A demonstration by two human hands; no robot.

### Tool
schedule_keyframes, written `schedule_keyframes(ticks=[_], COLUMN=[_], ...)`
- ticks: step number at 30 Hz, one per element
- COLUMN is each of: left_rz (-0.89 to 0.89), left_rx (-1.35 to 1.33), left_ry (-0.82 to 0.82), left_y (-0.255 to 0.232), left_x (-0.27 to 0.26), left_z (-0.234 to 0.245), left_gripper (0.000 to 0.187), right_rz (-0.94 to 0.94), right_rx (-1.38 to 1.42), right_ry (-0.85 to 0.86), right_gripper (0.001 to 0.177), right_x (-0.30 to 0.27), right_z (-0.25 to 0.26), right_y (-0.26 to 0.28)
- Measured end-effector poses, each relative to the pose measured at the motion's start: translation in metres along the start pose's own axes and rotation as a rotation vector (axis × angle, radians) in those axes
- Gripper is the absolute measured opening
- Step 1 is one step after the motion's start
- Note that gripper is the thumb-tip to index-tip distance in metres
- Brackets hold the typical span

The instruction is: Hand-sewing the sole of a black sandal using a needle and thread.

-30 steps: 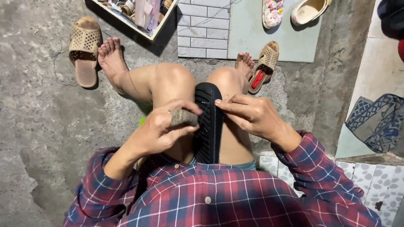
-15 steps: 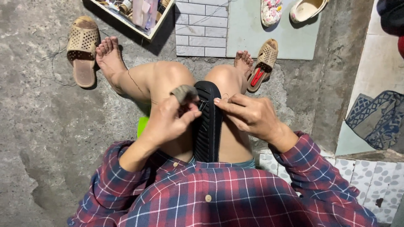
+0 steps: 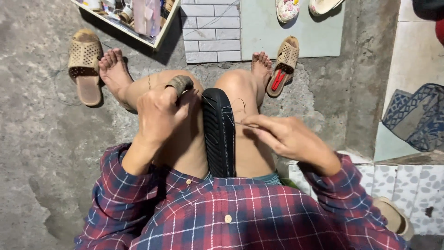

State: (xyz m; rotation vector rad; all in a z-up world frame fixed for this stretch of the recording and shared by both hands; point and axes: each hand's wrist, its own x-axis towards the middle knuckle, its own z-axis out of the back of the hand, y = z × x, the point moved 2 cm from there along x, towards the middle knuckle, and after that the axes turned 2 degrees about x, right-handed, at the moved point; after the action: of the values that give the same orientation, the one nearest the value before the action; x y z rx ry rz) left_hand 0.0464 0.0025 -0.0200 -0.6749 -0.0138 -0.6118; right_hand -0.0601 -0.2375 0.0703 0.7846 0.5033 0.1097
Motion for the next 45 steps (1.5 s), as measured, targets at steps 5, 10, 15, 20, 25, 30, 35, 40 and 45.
schedule_keyframes(ticks=[5, 10, 15, 20, 25, 30, 35, 40, 45], left_rz=[-0.174, -0.437, -0.346, 0.018, 0.117, 0.201, 0.288, 0.284, 0.233], left_rx=[-0.399, -0.108, -0.169, -0.256, -0.358, -0.314, -0.433, -0.459, -0.425], left_ry=[0.060, 0.043, 0.063, 0.530, 0.603, 0.641, 0.678, 0.727, 0.755], left_y=[-0.044, -0.072, -0.062, -0.053, -0.040, -0.030, -0.015, -0.024, -0.018], left_x=[0.012, 0.004, 0.010, 0.037, 0.048, 0.056, 0.056, 0.067, 0.077], left_z=[0.032, 0.021, 0.013, 0.025, 0.020, 0.012, -0.010, -0.005, -0.015], left_gripper=[0.015, 0.017, 0.033, 0.035, 0.021, 0.025, 0.023, 0.022, 0.021], right_rz=[-0.019, -0.053, -0.049, -0.003, -0.076, -0.151, -0.123, -0.134, -0.159], right_rx=[0.131, 0.171, 0.210, -0.006, -0.153, -0.216, -0.201, -0.238, -0.287], right_ry=[-0.089, -0.228, -0.252, -0.373, -0.363, -0.331, -0.348, -0.330, -0.358], right_gripper=[0.026, 0.025, 0.023, 0.021, 0.022, 0.023, 0.019, 0.015, 0.015], right_x=[-0.002, -0.011, -0.012, 0.002, 0.006, 0.007, 0.009, -0.001, 0.004], right_z=[-0.013, -0.030, -0.043, -0.036, -0.037, -0.041, -0.039, -0.030, -0.040], right_y=[-0.002, -0.030, -0.020, 0.010, 0.014, 0.008, 0.006, 0.024, 0.014])
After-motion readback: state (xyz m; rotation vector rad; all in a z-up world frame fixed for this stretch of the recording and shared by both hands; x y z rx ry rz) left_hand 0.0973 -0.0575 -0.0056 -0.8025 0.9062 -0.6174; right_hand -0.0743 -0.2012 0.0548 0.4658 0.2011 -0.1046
